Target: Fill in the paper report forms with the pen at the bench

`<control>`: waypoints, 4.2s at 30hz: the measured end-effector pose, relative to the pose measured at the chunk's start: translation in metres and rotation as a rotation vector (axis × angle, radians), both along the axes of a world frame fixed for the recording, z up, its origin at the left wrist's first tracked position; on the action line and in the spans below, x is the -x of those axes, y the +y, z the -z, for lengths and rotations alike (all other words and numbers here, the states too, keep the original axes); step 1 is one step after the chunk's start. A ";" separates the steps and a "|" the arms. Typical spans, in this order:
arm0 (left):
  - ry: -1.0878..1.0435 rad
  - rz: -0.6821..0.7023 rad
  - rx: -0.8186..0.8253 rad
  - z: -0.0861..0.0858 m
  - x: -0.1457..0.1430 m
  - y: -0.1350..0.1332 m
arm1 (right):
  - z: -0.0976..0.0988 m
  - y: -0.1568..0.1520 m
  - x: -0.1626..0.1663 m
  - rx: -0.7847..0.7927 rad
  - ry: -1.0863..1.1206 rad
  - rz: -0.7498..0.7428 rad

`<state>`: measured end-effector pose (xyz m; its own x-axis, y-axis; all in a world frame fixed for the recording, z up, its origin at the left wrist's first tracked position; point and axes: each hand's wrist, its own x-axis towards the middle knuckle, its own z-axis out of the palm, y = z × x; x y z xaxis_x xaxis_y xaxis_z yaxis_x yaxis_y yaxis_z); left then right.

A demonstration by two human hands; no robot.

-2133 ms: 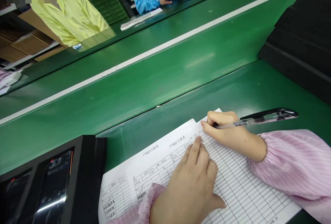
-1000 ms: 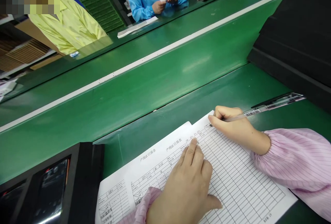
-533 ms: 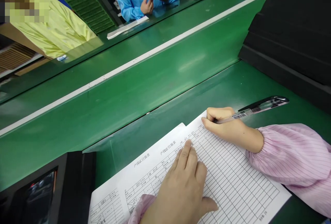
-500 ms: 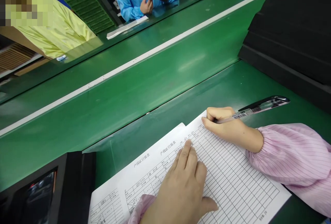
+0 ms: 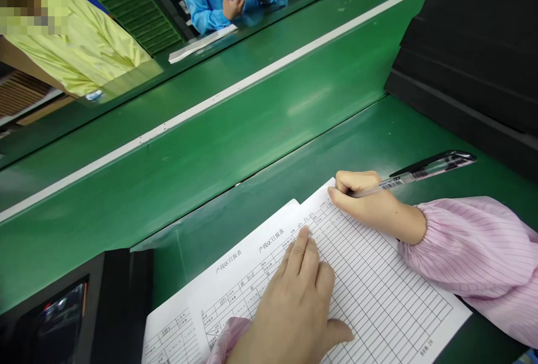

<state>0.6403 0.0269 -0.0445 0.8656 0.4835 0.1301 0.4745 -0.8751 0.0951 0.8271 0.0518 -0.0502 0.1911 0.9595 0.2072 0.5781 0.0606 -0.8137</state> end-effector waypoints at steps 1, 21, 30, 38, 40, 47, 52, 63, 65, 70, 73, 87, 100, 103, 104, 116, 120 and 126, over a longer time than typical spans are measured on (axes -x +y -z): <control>-0.015 -0.003 -0.010 0.000 0.000 0.000 | 0.000 0.000 0.000 -0.002 -0.001 -0.002; -0.110 -0.033 -0.078 -0.003 -0.002 0.000 | 0.001 0.000 -0.001 -0.078 -0.009 -0.036; -0.093 -0.027 -0.060 -0.001 -0.002 0.001 | 0.002 0.001 -0.001 -0.091 -0.017 -0.049; -0.059 -0.015 -0.037 0.001 0.001 -0.001 | 0.004 0.000 -0.001 -0.103 -0.024 -0.051; -0.053 -0.011 -0.033 0.002 0.001 -0.001 | 0.004 0.000 -0.001 -0.103 -0.021 -0.047; -0.074 -0.017 -0.056 0.001 0.000 -0.001 | 0.003 0.000 -0.001 -0.103 -0.025 -0.064; -0.081 -0.021 -0.052 0.000 0.000 -0.002 | 0.004 0.000 -0.002 -0.101 -0.021 -0.053; 0.104 0.016 0.057 -0.007 -0.003 0.002 | 0.000 0.000 0.001 -0.033 0.003 -0.032; 0.217 0.037 0.118 -0.011 -0.005 0.004 | -0.002 0.000 0.000 -0.019 0.019 0.003; 0.314 0.032 0.184 -0.018 -0.006 -0.003 | -0.016 -0.006 0.001 -0.063 0.048 0.129; 0.321 -0.003 0.153 -0.023 -0.004 -0.011 | -0.028 -0.009 0.005 -0.062 0.106 0.195; 0.318 -0.059 0.191 -0.032 0.002 -0.008 | -0.011 -0.005 0.052 0.103 -0.065 -0.159; 0.302 -0.059 0.177 -0.029 0.000 -0.009 | -0.001 -0.006 0.050 0.024 -0.119 -0.141; 0.310 -0.053 0.191 -0.029 0.000 -0.008 | -0.001 -0.006 0.050 0.034 -0.121 -0.163; 0.315 -0.049 0.194 -0.030 0.000 -0.007 | -0.002 -0.007 0.050 0.034 -0.120 -0.164; 0.375 -0.010 0.219 -0.029 -0.002 -0.005 | 0.001 -0.004 0.049 -0.005 -0.114 -0.155; 0.387 0.001 0.232 -0.030 -0.002 -0.005 | -0.002 -0.005 0.050 -0.006 -0.113 -0.172; 0.365 -0.011 0.211 -0.030 -0.002 -0.004 | -0.003 -0.004 0.047 -0.004 -0.116 -0.179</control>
